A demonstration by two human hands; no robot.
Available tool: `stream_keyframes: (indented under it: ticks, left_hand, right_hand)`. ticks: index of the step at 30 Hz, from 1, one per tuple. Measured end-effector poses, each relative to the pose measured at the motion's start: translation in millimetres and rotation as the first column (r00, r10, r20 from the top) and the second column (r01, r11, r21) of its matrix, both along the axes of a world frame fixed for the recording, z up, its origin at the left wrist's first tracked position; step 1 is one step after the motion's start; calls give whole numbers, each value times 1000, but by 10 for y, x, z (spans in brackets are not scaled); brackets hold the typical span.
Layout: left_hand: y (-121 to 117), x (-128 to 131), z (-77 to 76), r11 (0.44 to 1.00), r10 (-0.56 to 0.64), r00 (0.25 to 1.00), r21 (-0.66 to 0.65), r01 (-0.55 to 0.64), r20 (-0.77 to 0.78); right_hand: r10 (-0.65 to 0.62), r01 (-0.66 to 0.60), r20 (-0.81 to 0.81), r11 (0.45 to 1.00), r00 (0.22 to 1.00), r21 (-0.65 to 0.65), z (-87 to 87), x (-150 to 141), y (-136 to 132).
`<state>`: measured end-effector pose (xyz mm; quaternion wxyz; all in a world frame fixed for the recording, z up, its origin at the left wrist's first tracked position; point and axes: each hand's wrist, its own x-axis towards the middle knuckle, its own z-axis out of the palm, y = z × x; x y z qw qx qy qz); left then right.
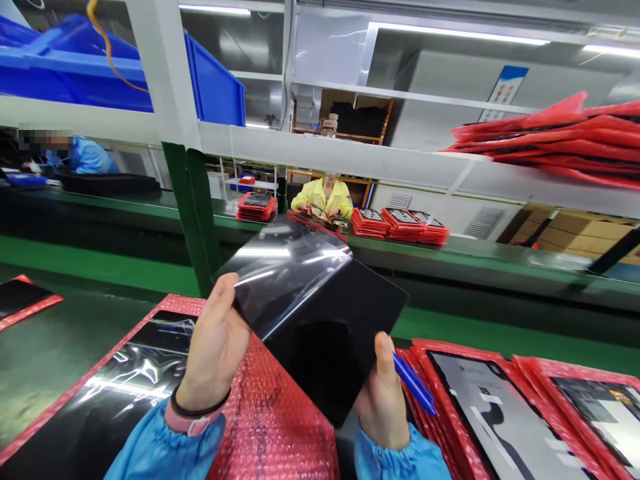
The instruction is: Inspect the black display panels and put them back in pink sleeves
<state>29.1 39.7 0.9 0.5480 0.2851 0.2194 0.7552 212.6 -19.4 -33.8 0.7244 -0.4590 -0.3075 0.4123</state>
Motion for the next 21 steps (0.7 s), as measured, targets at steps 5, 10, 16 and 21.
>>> stream_keyframes:
  ticks: [5,10,16,21]
  left_hand:
    - [-193,-75,0,959,271,962,72,-273,30]
    - [-334,-7,-22,919,365,930,137,-368,52]
    - [-440,37,-25,882,416,905,200,-426,92]
    - [-349,-85,86,894,386,915,195,-402,116]
  right_hand:
    - [74,-90,123,988,990,128,269,-334,-153]
    - [68,-82,337,996,939,27,250,-442,-248]
    - [-35,-10,520,996,853,84,237,-433,-230]
    - [75,-143,387,979,919,148,208,-430,-302]
